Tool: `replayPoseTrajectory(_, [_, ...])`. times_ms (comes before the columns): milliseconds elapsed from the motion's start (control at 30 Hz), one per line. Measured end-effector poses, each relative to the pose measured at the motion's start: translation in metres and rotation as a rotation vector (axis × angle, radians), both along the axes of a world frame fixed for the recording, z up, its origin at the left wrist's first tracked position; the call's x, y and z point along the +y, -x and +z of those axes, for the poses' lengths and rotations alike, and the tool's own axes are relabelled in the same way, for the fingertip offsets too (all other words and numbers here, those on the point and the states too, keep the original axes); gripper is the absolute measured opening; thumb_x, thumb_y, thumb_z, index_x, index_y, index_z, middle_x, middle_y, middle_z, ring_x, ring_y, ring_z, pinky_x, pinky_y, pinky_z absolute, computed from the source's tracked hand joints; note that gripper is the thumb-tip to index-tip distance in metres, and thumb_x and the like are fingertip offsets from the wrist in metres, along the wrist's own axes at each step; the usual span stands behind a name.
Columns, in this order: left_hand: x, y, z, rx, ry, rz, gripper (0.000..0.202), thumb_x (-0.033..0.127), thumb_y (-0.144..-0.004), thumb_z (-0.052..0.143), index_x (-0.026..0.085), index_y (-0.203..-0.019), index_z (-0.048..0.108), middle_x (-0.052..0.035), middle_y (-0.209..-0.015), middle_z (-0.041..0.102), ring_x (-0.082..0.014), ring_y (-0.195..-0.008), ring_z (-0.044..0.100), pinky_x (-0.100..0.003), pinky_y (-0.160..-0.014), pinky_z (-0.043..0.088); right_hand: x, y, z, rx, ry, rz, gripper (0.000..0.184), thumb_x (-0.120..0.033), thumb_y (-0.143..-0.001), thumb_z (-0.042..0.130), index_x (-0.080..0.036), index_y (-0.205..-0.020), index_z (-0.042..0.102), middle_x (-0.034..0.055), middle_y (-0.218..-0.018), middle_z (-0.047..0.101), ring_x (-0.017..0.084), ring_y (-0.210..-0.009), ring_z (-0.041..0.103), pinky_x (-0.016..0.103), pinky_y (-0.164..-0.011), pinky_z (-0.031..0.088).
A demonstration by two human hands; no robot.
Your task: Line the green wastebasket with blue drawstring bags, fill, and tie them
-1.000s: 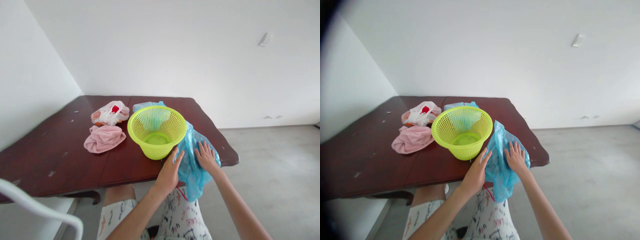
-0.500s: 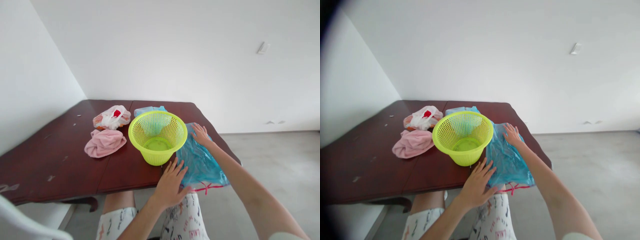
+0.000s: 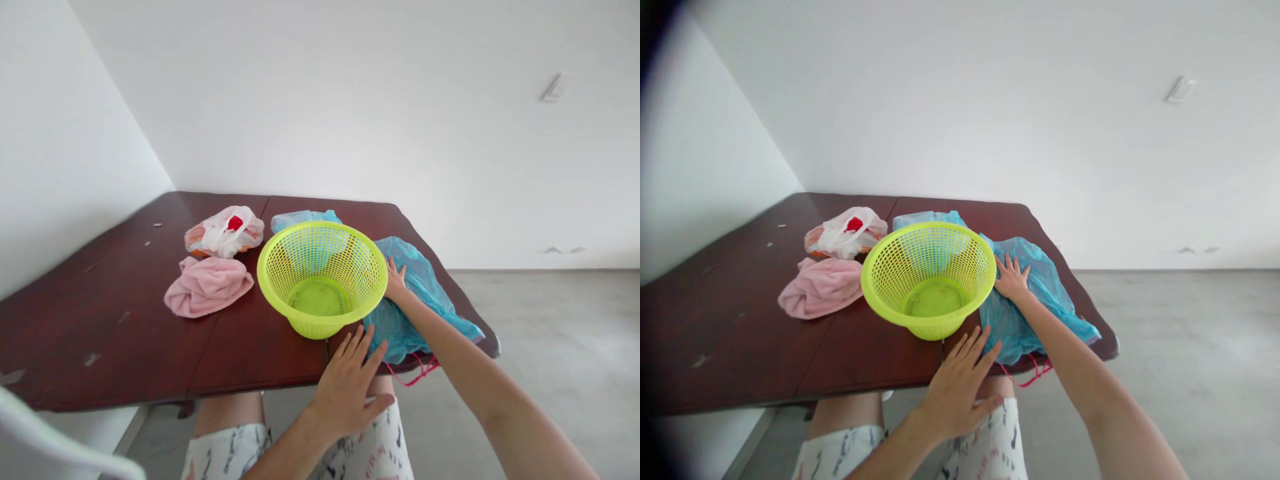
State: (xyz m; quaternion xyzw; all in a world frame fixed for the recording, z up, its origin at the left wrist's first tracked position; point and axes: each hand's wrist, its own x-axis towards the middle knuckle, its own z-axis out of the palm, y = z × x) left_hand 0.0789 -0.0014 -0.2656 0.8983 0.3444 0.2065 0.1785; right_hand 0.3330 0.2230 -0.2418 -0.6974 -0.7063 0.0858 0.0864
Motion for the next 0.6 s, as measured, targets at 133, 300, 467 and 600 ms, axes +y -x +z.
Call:
replayPoseTrajectory(133, [0.000, -0.001, -0.004, -0.009, -0.007, -0.006, 0.109, 0.071, -0.112, 0.072, 0.031, -0.198, 0.018, -0.0147, -0.203, 0.018, -0.0450, -0.187, 0.028, -0.069, -0.149, 0.034, 0.041, -0.005, 0.005, 0.025, -0.058, 0.021, 0.068, -0.049, -0.118, 0.062, -0.021, -0.180, 0.055, 0.0288, -0.193, 0.040, 0.049, -0.180, 0.030, 0.086, -0.136, 0.023])
replayPoseTrajectory(300, [-0.002, -0.004, -0.008, 0.001, 0.005, 0.016, 0.112, 0.069, -0.111, 0.074, 0.029, -0.198, 0.016, -0.0138, -0.204, 0.014, -0.0446, -0.187, 0.027, -0.068, -0.150, 0.033, 0.060, -0.007, -0.001, 0.058, -0.115, 0.045, 0.058, -0.044, -0.116, 0.062, -0.021, -0.169, 0.065, 0.0300, -0.187, 0.048, 0.047, -0.175, 0.037, 0.082, -0.134, 0.030])
replayPoseTrajectory(467, [-0.003, -0.005, -0.015, -0.024, -0.020, 0.023, 0.109, 0.065, -0.111, 0.076, 0.031, -0.197, 0.019, -0.0109, -0.204, 0.008, -0.0420, -0.188, 0.025, -0.065, -0.153, 0.029, 0.047, -0.005, 0.003, 0.106, -0.199, 0.022, 0.053, -0.033, -0.113, 0.061, -0.023, -0.166, 0.067, 0.0259, -0.182, 0.055, 0.044, -0.172, 0.044, 0.079, -0.138, 0.029])
replayPoseTrajectory(600, [-0.001, -0.006, -0.025, 0.000, -0.046, 0.024, 0.107, 0.062, -0.110, 0.078, 0.029, -0.196, 0.024, -0.0114, -0.204, 0.013, -0.0412, -0.188, 0.026, -0.064, -0.153, 0.028, 0.039, 0.011, 0.031, 0.123, -0.341, 0.081, 0.046, -0.025, -0.113, 0.064, -0.028, -0.158, 0.072, 0.0184, -0.179, 0.060, 0.040, -0.168, 0.049, 0.073, -0.146, 0.021])
